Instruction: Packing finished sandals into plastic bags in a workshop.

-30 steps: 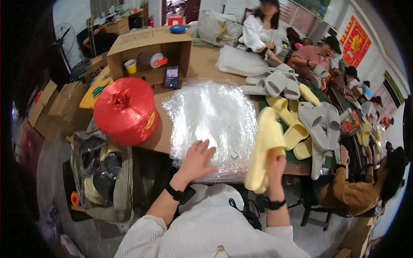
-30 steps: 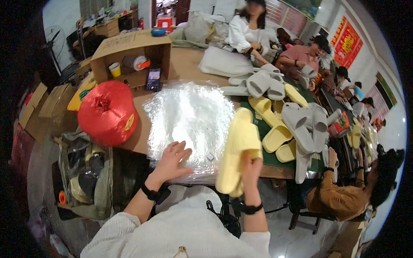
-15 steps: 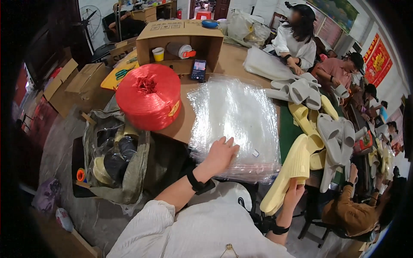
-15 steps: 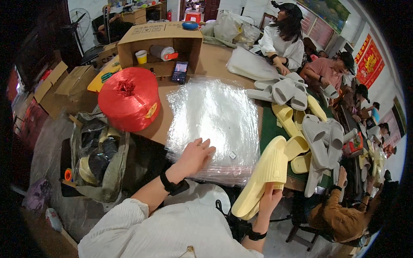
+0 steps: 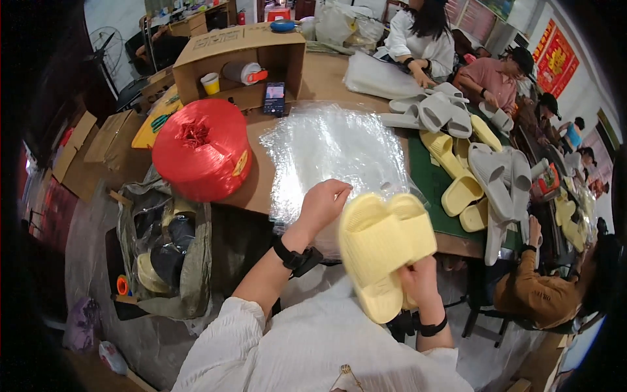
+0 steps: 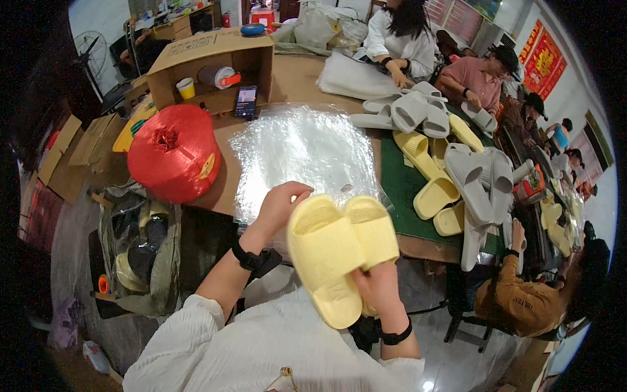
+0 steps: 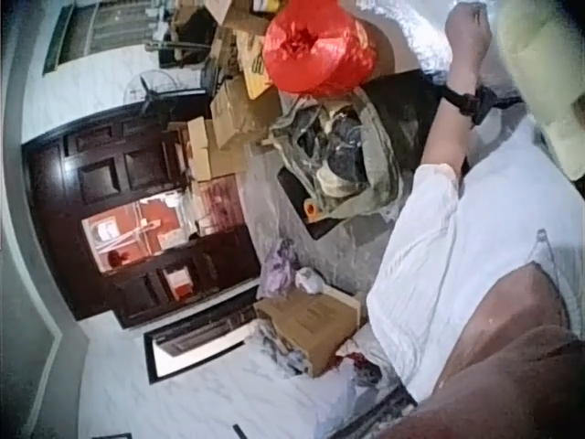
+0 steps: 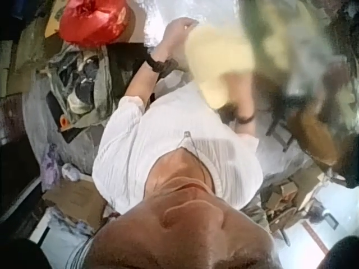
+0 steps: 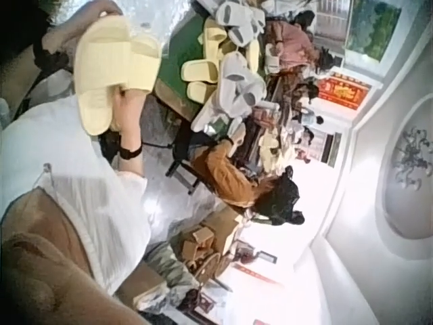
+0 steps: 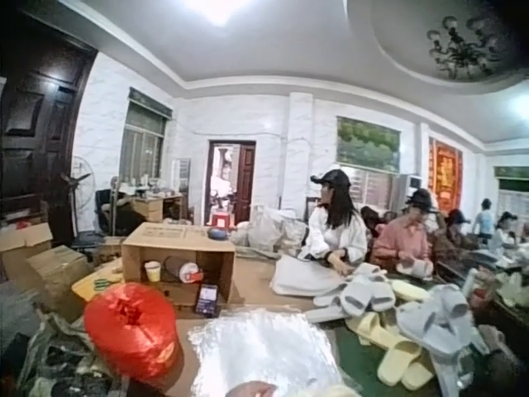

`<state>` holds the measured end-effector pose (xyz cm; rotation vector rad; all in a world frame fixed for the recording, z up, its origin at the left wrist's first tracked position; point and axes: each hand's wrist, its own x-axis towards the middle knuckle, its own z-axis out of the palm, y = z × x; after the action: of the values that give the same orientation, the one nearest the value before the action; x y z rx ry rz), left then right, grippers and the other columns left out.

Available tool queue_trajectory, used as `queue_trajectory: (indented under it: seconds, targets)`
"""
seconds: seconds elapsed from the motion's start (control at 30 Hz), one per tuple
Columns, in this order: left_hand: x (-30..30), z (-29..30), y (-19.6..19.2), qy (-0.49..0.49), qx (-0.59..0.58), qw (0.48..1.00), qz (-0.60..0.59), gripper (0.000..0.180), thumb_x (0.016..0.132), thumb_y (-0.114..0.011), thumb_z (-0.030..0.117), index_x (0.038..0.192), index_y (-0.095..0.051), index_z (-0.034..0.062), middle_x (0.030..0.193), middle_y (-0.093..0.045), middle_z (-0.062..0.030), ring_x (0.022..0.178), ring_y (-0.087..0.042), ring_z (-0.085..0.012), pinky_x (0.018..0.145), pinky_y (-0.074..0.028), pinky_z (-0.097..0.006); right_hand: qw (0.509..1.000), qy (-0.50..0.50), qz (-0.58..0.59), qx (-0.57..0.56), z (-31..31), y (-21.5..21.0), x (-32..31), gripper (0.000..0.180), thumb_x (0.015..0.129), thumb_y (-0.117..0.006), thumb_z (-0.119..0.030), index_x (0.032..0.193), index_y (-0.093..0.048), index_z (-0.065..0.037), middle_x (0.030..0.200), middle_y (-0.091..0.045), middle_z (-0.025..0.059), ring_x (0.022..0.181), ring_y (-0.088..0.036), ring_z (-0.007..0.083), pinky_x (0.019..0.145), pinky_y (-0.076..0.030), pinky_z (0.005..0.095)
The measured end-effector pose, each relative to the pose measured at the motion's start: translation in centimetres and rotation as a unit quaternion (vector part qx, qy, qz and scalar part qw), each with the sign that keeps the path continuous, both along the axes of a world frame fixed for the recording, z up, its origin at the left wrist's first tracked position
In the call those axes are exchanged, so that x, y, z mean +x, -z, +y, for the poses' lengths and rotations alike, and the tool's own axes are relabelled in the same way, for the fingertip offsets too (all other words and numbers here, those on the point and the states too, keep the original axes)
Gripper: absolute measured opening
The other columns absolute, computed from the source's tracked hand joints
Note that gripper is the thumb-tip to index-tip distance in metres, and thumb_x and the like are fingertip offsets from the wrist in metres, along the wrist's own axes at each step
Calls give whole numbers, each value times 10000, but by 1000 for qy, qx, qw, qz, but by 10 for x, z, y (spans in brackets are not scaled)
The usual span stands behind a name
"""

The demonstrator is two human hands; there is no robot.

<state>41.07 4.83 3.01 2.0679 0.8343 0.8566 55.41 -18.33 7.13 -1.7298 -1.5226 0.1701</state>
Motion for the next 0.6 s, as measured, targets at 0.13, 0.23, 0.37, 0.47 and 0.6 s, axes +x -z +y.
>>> queue_trajectory:
  seconds: [0.13, 0.23, 0.37, 0.47, 0.6]
  targets:
    - [1, 3, 9, 44, -5, 999, -24, 250, 934, -565, 199, 1064, -694, 28, 1122, -662, -149, 1011, -622, -309, 870, -484, -368, 991, -3, -96, -90, 5, 22, 9, 262, 813, -679, -225, 854, -656, 33, 777, -642, 229, 718, -611, 418, 639, -489, 462]
    - [1, 1, 12, 46, 24, 998, -38, 254, 938, -553, 181, 1085, -682, 19, 1112, -663, -156, 993, -628, -310, 858, -487, -369, 988, 34, -131, -80, 5, 26, 11, 311, 823, -678, -256, 764, -639, 46, 697, -611, 237, 661, -589, 415, 608, -473, 484]
    - [-1, -3, 1, 55, -20, 998, -36, 258, 935, -541, 156, 1114, -675, 28, 1168, -645, -156, 1080, -586, -330, 932, -457, -388, 977, 80, -166, -107, 11, 30, 14, 343, 822, -666, -270, 693, -631, 46, 660, -594, 242, 629, -582, 408, 590, -466, 487]
    - [1, -15, -10, 28, 99, 995, -4, 266, 923, -532, 130, 1130, -674, 42, 1272, -597, -154, 1234, -483, -367, 1034, -389, -417, 972, 76, -163, -154, 18, 31, 16, 345, 819, -656, -260, 681, -619, 54, 652, -590, 248, 633, -585, 407, 599, -469, 488]
    - [11, -36, -21, 84, 190, 978, 12, 274, 910, -534, 117, 1137, -667, 44, 1360, -541, -141, 1365, -333, -403, 1125, -274, -502, 987, 43, -76, -134, 39, 50, 18, 356, 821, -650, -254, 676, -600, 67, 659, -584, 257, 644, -587, 413, 609, -463, 485]
